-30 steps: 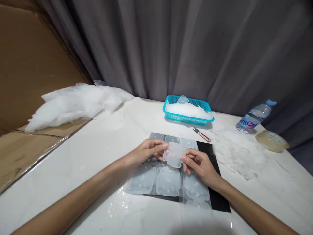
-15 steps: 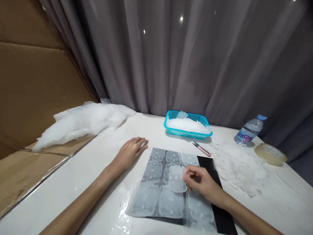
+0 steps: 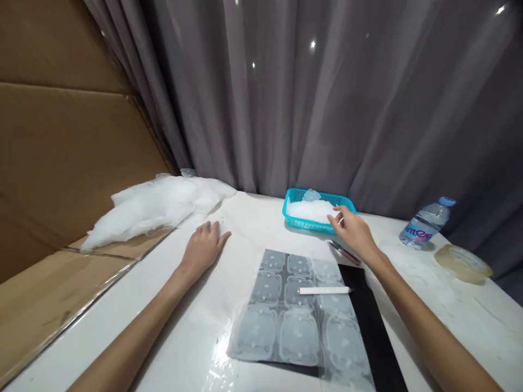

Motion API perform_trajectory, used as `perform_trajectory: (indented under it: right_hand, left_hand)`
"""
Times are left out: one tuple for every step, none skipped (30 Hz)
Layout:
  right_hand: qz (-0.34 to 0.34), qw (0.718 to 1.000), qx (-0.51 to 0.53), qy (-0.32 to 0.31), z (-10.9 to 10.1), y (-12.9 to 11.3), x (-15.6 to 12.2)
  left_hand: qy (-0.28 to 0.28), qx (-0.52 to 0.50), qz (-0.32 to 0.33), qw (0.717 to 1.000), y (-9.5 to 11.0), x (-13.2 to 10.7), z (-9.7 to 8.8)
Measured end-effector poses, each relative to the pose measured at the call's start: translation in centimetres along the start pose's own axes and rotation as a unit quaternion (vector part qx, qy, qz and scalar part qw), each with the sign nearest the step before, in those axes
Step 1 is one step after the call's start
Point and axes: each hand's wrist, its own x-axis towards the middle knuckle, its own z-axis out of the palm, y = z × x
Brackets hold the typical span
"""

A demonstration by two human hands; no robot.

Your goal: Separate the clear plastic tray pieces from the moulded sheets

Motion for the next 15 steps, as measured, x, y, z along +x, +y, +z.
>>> perform_trajectory:
  right_hand:
    - [-0.018,0.999,-0.012,-0.031,-0.2,0.0,-0.8]
    - [-0.039,0.996,-0.024,-0.074,-0.5,0.0,-1.5]
    - [-0.061,0.989,-0.035,-0.127,-0.8,0.0,-2.3]
    - [-0.081,0.979,-0.04,-0.182,-1.2,-0.1,-2.9]
    - [-0.096,0.967,-0.04,-0.232,-1.5,-0.2,-3.4]
    - [-0.106,0.956,-0.035,-0.271,-1.8,-0.3,-3.7]
    - [-0.111,0.948,-0.028,-0.296,-1.9,-0.4,-4.0]
    - [-0.113,0.943,-0.026,-0.312,-1.8,-0.6,-4.2]
    - [-0.114,0.94,-0.032,-0.32,-1.7,-0.7,-4.3]
    - [-0.114,0.938,-0.04,-0.324,-1.5,-0.8,-4.4]
    - [-0.114,0.937,-0.05,-0.327,-1.2,-0.9,-4.4]
    - [-0.116,0.935,-0.057,-0.33,-1.0,-1.0,-4.5]
    - [-0.118,0.933,-0.063,-0.333,-0.8,-1.0,-4.6]
    - [-0.121,0.932,-0.067,-0.334,-0.6,-1.0,-4.6]
    - [-0.124,0.932,-0.071,-0.334,-0.5,-1.0,-4.7]
  left_hand:
    - [-0.004,0.008,0.003,1.0,0.0,0.0,-0.1]
    - [-0.007,0.015,0.005,1.0,0.1,0.1,-0.3]
    - [-0.008,0.021,0.005,1.0,0.2,0.2,-0.4]
    - [-0.01,0.026,0.004,1.0,0.4,0.3,-0.6]
    - [-0.011,0.029,0.004,1.0,0.5,0.3,-0.7]
    - [-0.012,0.031,0.004,0.999,0.6,0.4,-0.8]
    - [-0.014,0.031,0.004,0.999,0.7,0.4,-0.9]
    - [-0.015,0.031,0.003,0.999,0.7,0.4,-1.1]
    - [-0.017,0.031,-0.001,0.999,0.8,0.4,-1.2]
    - [-0.018,0.032,-0.008,0.999,0.8,0.4,-1.3]
    - [-0.019,0.033,-0.019,0.999,0.8,0.3,-1.4]
    - [-0.018,0.035,-0.033,0.999,0.9,0.2,-1.5]
    - [-0.017,0.037,-0.05,0.998,0.9,0.1,-1.6]
    - [-0.016,0.038,-0.069,0.997,1.0,0.0,-1.7]
    - [-0.015,0.038,-0.089,0.995,1.1,-0.1,-1.7]
